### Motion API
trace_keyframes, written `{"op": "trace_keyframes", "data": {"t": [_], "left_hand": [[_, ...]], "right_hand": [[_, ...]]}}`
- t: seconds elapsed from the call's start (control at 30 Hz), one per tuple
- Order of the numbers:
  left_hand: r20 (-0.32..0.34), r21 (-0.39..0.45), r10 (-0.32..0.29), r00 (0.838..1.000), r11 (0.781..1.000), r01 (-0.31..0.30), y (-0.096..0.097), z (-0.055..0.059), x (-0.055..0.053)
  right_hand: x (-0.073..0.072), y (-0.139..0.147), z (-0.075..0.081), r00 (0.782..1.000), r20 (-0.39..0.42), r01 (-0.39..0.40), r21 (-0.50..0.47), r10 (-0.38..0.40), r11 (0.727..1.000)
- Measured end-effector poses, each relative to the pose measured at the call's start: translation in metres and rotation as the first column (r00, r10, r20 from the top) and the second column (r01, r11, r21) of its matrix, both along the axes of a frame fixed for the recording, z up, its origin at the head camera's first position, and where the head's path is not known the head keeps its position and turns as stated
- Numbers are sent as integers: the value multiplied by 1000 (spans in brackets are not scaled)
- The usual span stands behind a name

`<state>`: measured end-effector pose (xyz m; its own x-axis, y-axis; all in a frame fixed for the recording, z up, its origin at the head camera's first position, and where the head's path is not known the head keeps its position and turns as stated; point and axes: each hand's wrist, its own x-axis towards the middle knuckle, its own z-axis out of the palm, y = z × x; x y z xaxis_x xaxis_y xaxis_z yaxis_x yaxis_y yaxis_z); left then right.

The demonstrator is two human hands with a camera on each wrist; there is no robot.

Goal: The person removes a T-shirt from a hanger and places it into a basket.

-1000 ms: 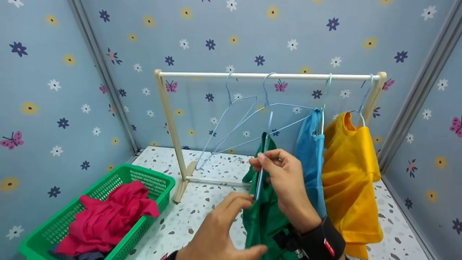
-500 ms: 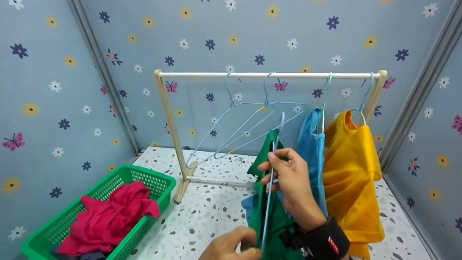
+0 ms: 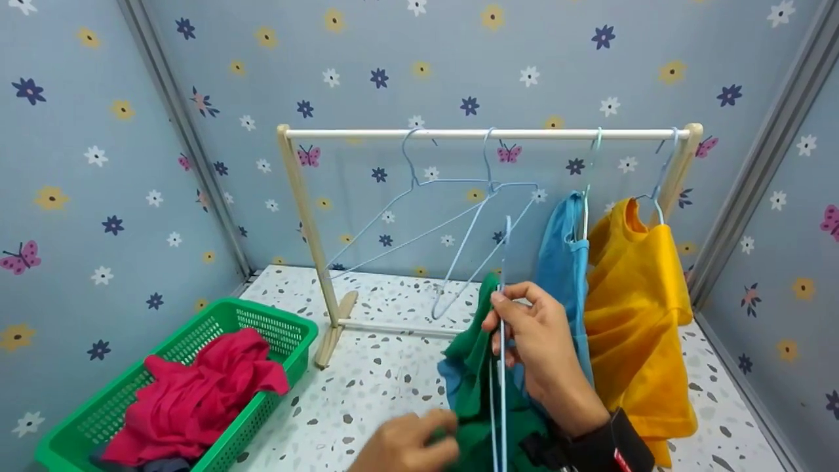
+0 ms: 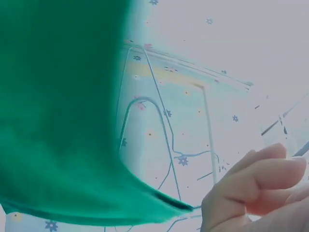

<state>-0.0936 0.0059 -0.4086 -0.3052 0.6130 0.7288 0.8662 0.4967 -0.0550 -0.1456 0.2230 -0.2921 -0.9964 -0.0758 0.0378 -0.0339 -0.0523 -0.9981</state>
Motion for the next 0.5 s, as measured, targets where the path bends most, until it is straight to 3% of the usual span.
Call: {"op": "trace_keyframes", "data": {"t": [0.03, 0.07, 0.13, 0.17, 0.23, 0.3, 0.4, 0.43, 0.5], "left_hand": [[-30, 10, 46, 998, 999, -46, -3, -1, -7], [-9, 19, 79, 997, 997, -79, -6, -1, -14], [124, 99, 129, 984, 985, -141, -12, -3, -30], [204, 142, 137, 969, 976, -167, -15, -4, -38], [365, 242, 115, 924, 946, -213, -18, -6, -53], [494, 339, 58, 867, 906, -253, -19, -10, -65], [603, 428, -26, 797, 854, -297, -18, -20, -77], [632, 439, -47, 774, 845, -306, -17, -23, -81], [698, 421, -77, 712, 849, -321, -13, -28, -86]], "right_hand": [[3, -1, -2, 1000, -3, 0, 14, 0, 1000], [6, -2, -4, 1000, -7, 3, 28, -2, 1000], [10, -4, -9, 1000, -22, 2, 66, 0, 998], [11, -5, -12, 1000, -28, -2, 86, 4, 996], [14, -6, -19, 999, -43, -26, 138, 33, 990], [18, -7, -27, 996, -42, -68, 187, 77, 980], [26, -7, -38, 989, -10, -142, 215, 148, 966], [29, -7, -40, 985, -1, -170, 211, 174, 963], [35, -6, -41, 976, 33, -217, 186, 214, 958]]}}
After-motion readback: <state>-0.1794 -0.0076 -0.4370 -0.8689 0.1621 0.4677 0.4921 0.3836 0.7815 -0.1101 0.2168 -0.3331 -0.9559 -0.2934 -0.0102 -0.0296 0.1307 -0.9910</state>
